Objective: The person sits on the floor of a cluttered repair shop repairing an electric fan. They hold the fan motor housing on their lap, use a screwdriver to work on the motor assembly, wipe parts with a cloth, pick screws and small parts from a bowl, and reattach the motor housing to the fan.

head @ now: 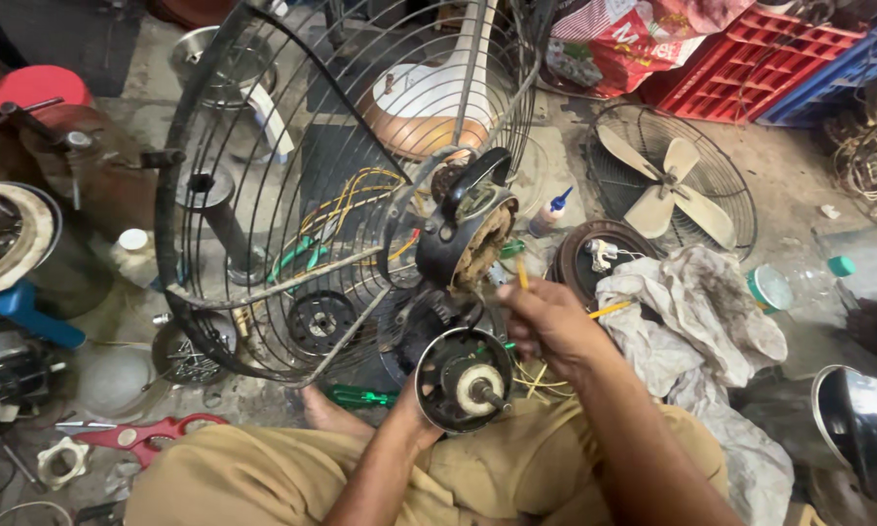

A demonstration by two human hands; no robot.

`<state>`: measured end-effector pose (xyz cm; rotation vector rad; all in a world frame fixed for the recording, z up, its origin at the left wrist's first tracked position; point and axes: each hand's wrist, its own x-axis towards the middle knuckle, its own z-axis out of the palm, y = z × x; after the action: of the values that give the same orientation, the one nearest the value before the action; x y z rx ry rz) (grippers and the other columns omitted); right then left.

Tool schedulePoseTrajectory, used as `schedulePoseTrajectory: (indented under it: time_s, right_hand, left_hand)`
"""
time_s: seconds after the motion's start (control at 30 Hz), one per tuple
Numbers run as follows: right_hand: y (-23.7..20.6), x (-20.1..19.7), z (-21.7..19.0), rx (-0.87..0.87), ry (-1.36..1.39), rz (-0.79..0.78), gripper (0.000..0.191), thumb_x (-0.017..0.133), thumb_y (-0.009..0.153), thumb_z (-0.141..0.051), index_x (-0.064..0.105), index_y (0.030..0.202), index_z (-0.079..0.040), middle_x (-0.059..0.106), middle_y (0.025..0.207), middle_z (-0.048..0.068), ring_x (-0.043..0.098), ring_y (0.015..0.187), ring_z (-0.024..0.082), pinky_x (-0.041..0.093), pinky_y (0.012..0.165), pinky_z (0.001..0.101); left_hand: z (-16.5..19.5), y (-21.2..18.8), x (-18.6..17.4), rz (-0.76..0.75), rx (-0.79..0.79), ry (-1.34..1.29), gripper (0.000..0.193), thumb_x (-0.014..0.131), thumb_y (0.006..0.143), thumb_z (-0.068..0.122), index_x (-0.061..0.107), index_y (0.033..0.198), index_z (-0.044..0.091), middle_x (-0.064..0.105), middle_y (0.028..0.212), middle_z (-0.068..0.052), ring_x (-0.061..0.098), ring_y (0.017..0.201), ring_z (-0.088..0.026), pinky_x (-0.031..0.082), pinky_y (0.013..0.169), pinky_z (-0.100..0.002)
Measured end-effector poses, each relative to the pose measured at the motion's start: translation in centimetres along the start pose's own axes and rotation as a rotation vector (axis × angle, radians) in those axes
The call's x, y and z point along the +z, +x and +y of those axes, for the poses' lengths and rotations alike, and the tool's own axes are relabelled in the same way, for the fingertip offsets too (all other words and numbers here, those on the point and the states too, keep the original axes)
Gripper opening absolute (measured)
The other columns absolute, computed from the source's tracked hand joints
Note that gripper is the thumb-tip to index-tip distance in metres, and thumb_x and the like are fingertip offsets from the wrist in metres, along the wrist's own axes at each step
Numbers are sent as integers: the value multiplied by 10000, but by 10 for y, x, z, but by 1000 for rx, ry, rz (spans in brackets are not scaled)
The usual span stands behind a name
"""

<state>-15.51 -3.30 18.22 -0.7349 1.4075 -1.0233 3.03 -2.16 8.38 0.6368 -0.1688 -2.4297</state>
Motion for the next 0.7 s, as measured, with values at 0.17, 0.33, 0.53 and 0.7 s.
schedulePoseTrajectory:
  time_s: [0.17, 0.33, 0.53, 0.7]
  right_hand:
    - [-16, -16, 1, -304, -315, 305, 180, 693, 899, -130, 609, 1027, -35, 599, 702, -30, 555, 555, 58, 446, 438, 246]
    - [-30, 5, -9, -353, -297, 244, 243, 689, 945, -267, 676, 982, -27, 572, 689, -52, 520, 571, 46, 464, 429, 245]
    - [-23, 35, -17, -511, -624, 82, 300, 713, 1011, -309, 726, 925, -22, 548, 690, -54, 478, 634, 16, 414, 526, 201]
    - [-13, 42, -4, -142, -165, 64, 292, 659, 954, -315, 762, 946, -42, 459, 577, -56, 379, 467, 59, 289, 414, 254]
  left_hand:
    - [-3, 3, -2, 23, -26, -70, 422, 521, 985, 343, 681, 1241, 48, 740, 1167, -112, 720, 1017, -235, 600, 904, -392]
    - [-4, 3, -3, 49, -20, -47, 420, 508, 988, 354, 678, 1232, 58, 741, 1151, -96, 720, 1004, -224, 600, 890, -386]
    - [2, 1, 0, 44, 89, 155, 364, 545, 1016, 312, 685, 1220, 44, 743, 1078, -88, 716, 918, -182, 594, 820, -342]
    - [6, 0, 7, -30, 124, 230, 362, 535, 1005, 291, 705, 1190, 30, 759, 1056, -80, 726, 890, -164, 600, 807, -320]
